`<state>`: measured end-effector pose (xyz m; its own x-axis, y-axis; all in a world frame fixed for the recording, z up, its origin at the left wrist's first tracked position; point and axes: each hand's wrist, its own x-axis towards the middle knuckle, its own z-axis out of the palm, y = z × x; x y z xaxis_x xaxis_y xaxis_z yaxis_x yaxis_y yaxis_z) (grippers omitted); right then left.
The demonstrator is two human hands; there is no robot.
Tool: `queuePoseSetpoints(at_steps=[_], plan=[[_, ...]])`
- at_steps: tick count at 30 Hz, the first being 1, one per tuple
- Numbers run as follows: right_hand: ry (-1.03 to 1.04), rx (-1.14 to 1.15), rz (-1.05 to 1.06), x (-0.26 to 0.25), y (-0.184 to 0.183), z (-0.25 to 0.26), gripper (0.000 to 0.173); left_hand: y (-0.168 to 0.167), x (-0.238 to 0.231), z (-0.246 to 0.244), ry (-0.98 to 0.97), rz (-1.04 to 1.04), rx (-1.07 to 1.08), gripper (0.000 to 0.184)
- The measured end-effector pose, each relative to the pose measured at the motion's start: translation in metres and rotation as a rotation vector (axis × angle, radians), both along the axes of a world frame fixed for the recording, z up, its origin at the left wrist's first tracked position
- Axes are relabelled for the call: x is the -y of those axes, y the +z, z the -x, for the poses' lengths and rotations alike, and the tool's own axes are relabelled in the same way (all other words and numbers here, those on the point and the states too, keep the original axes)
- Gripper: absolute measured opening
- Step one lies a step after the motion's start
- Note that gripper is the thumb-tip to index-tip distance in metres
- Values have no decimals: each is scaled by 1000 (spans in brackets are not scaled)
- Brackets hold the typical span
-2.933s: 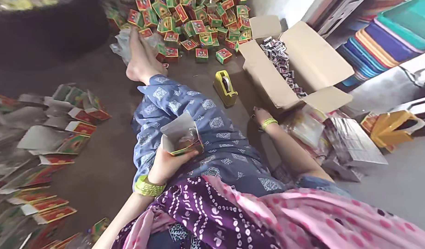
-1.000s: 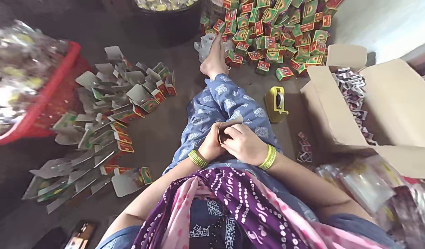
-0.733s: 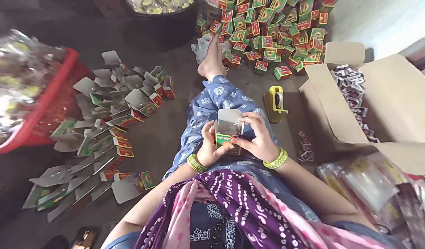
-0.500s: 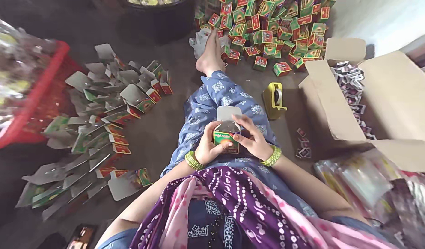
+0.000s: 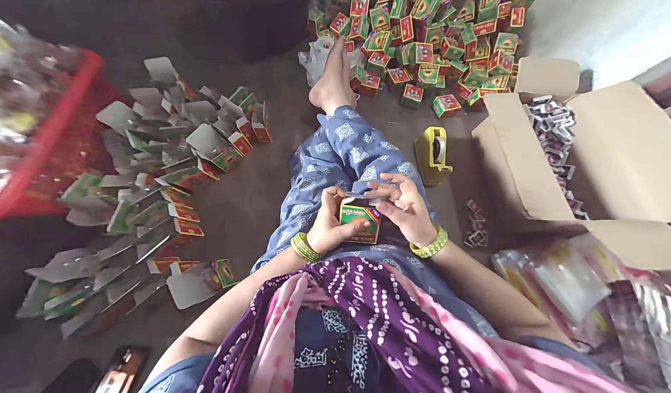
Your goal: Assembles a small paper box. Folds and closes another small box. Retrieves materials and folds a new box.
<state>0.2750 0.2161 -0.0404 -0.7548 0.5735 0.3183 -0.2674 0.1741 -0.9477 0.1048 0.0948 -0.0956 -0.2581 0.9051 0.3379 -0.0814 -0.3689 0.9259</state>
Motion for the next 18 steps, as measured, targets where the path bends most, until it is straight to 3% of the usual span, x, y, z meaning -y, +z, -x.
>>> queuePoseSetpoints(at_steps=[2,4,8,14,18], plan=[[24,58,37,0,8,-3,27,0,-1,0,-10,-3,16,84],[1,156,24,0,17,-3,18,0,-1,1,-22,-3,7,90],[73,234,-24,-9,24,-4,26,-2,0,2,-25,11,13,93],[52,321,-557,-3,26,-5,20,-3,0,2,-58,-5,-34,91],[14,277,-544,-4,28,-4,15,-4,-1,3,-78,-40,-88,92]])
